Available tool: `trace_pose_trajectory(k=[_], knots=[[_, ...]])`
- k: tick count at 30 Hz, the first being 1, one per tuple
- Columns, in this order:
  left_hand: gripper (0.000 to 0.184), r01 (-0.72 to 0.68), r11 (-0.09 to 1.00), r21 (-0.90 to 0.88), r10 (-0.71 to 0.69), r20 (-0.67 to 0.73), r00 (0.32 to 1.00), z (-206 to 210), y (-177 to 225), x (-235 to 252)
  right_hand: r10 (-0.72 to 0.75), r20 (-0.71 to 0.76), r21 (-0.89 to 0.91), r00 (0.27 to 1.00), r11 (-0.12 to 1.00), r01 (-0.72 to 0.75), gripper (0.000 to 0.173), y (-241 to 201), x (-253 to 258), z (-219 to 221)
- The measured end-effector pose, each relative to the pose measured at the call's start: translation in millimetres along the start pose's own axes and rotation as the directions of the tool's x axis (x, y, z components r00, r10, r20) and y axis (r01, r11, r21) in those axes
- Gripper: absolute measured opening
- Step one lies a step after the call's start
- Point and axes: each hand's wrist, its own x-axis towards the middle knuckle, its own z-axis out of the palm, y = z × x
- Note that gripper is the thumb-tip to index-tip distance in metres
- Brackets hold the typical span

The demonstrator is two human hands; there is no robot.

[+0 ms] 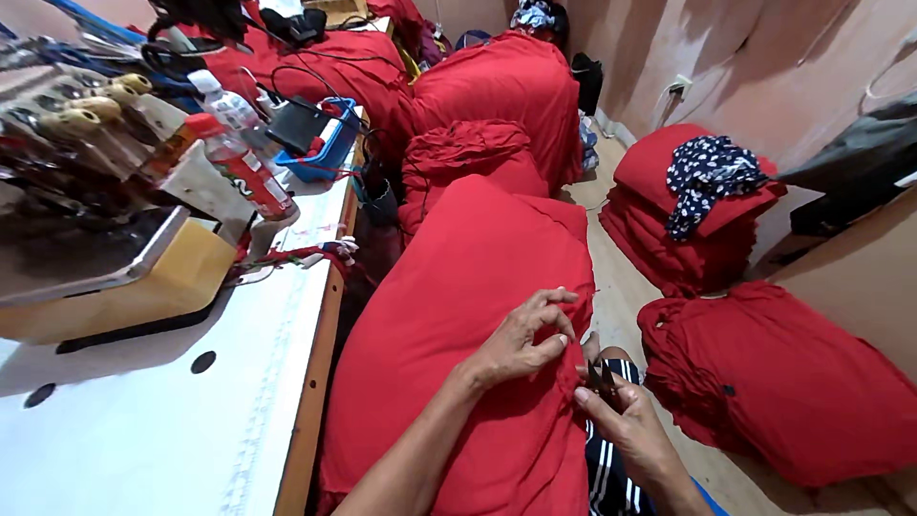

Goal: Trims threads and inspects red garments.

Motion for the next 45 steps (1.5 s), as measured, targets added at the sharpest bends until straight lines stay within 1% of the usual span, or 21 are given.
trace_pose_trajectory(k=[2,3,6,7,10,14,18,23,26,28,30,32,33,35,38,42,45], knots=[[0.027,0.001,0.997,-0.08,0.0,0.016,1.0,-2.2,0.1,-0.6,-0.083,0.066,0.014,0.994,0.997,0.082,0.028,0.3,1.2,-2.5],[0.028,0.009,0.997,-0.075,-0.007,0.021,1.0,-2.8,-0.6,-1.3,-0.106,0.093,0.01,0.99,0.994,0.106,0.028,0.3,1.8,-2.8],[0.029,0.046,0.997,0.068,-0.047,0.003,0.999,-3.7,-0.5,-4.5,-0.084,0.115,-0.028,0.99,0.996,0.087,0.011,-0.4,3.4,-1.1],[0.028,0.056,0.993,0.1,-0.055,-0.019,0.998,-5.0,0.8,-6.0,-0.073,0.11,-0.048,0.991,0.996,0.079,0.009,0.4,4.2,-1.2],[0.024,0.113,0.986,0.126,-0.101,-0.104,0.989,-13.0,4.6,-11.4,-0.065,0.088,-0.11,0.994,0.991,0.074,0.008,-0.2,4.0,-6.6],[0.021,0.193,0.979,0.07,-0.179,-0.166,0.97,-20.3,2.1,-18.1,-0.107,0.104,-0.144,0.989,0.982,0.121,0.011,-2.9,3.2,-14.1],[0.02,0.214,0.977,0.021,-0.209,-0.147,0.967,-22.8,1.5,-18.8,-0.142,0.113,-0.153,0.983,0.975,0.158,0.011,-3.4,4.5,-12.8],[0.018,0.244,0.968,-0.055,-0.248,-0.077,0.966,-26.7,-0.4,-20.6,-0.07,0.076,-0.132,0.995,0.988,0.08,0.012,-1.9,4.1,-12.9],[0.015,0.217,0.973,-0.075,-0.219,-0.018,0.976,-31.5,1.9,-22.6,-0.027,0.059,-0.094,0.998,0.995,0.032,0.013,0.3,3.6,-11.6],[0.022,0.189,0.98,-0.055,-0.187,0.045,0.981,-35.3,3.1,-24.9,0.0,0.054,-0.076,0.999,0.997,0.004,0.015,0.6,3.3,-10.8],[0.028,0.137,0.991,0.002,-0.137,0.096,0.986,-36.8,-0.8,-26.5,0.011,0.045,-0.073,0.999,0.997,-0.008,0.015,0.5,3.6,-10.6],[0.024,0.079,0.995,0.054,-0.084,0.084,0.993,-34.0,-7.4,-28.2,0.017,0.041,-0.07,0.999,0.997,-0.014,0.015,0.6,4.0,-10.2],[0.02,0.057,0.997,0.047,-0.06,0.069,0.996,-32.4,-10.4,-28.8,0.02,0.038,-0.065,0.999,0.998,-0.017,0.015,0.8,4.0,-9.6],[0.016,0.034,0.999,-0.022,-0.033,0.055,0.998,-32.5,-12.0,-29.2,0.023,0.038,-0.056,0.999,0.998,-0.021,0.014,1.7,3.6,-9.5],[0.018,0.026,0.997,-0.076,-0.021,0.06,0.998,-34.4,-12.4,-29.1,0.026,0.031,-0.05,0.999,0.998,-0.025,0.015,3.4,3.2,-9.1],[0.024,0.039,0.999,-0.026,-0.038,0.054,0.998,-31.9,-11.9,-27.5,0.029,0.029,-0.047,0.999,0.999,-0.028,0.015,2.8,3.3,-7.8],[0.028,0.075,0.997,0.006,-0.075,0.043,0.996,-30.1,-9.8,-27.5,0.025,0.025,-0.041,0.999,0.999,-0.024,0.015,3.0,3.2,-6.9]])
